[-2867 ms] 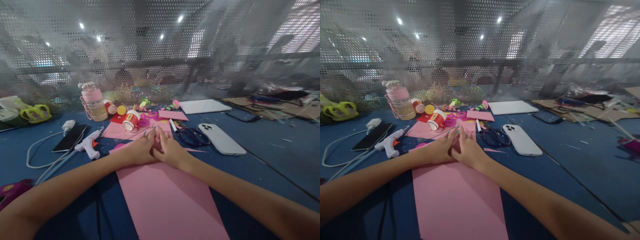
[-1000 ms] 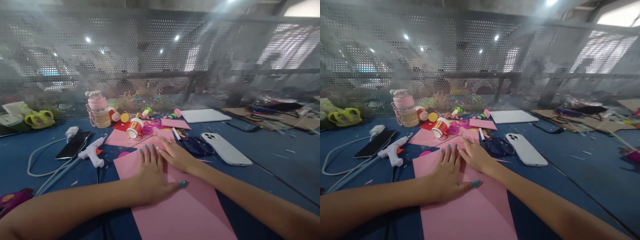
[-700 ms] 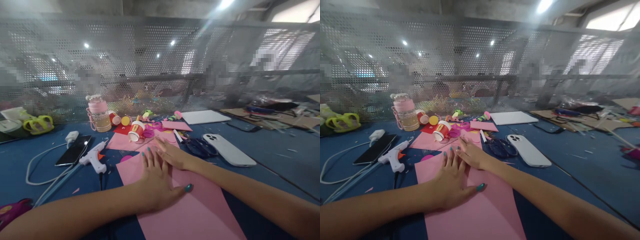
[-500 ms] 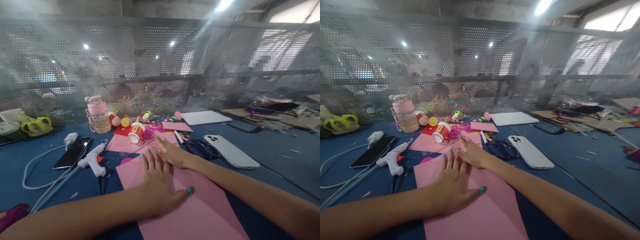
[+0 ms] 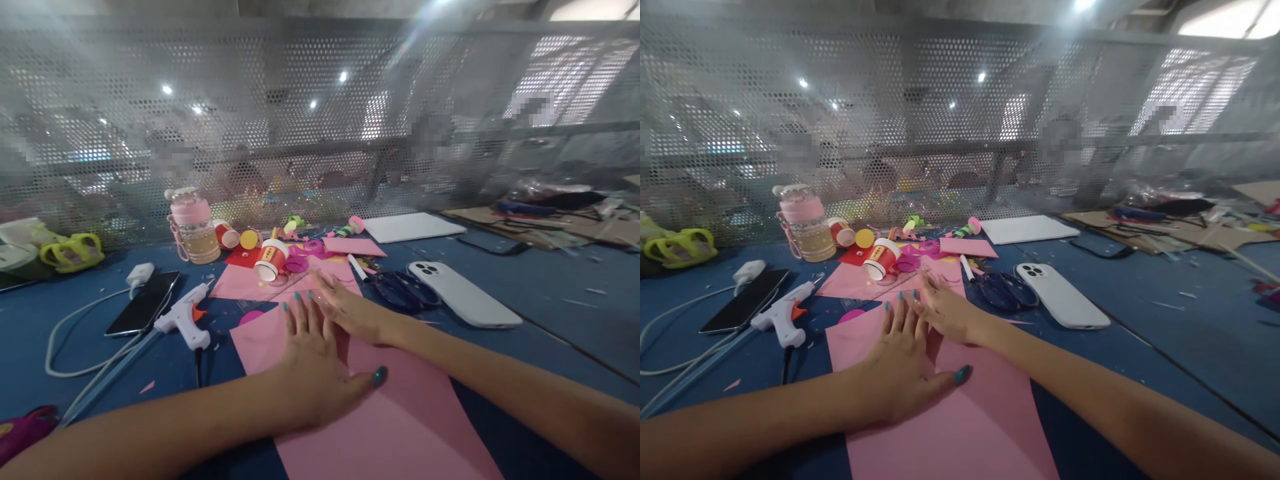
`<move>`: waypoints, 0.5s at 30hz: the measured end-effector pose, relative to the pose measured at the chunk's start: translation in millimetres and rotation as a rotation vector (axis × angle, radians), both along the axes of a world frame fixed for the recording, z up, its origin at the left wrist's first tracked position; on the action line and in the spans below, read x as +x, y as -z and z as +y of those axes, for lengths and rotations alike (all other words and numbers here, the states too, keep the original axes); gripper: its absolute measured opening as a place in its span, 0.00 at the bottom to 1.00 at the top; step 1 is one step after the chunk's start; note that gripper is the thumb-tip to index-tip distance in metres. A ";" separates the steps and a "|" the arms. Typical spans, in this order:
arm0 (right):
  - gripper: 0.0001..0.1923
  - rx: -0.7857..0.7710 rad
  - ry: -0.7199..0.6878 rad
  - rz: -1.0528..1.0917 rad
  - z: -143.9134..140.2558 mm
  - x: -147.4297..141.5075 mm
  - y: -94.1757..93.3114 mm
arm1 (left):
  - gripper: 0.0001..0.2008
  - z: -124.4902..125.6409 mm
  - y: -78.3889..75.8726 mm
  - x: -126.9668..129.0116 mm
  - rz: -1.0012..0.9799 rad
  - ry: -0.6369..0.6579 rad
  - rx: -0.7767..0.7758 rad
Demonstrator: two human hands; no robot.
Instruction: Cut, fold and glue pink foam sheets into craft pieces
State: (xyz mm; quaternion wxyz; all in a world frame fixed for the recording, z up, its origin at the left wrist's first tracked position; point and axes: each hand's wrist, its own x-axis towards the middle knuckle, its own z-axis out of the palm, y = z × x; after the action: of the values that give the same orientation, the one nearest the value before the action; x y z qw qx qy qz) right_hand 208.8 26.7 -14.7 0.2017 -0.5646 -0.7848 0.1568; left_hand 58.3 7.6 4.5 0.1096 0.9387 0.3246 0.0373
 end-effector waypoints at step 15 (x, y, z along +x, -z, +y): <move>0.22 0.393 0.146 -0.473 33.4 24.4 -5.1 | 0.47 -0.7 0.7 -2.6 -0.014 -0.012 0.005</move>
State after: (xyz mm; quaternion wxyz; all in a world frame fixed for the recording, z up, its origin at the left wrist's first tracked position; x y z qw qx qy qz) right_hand 233.3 60.2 -9.5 0.1293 -0.5904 -0.7828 -0.1483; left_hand 55.7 6.8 3.8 0.1095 0.9367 0.3295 0.0453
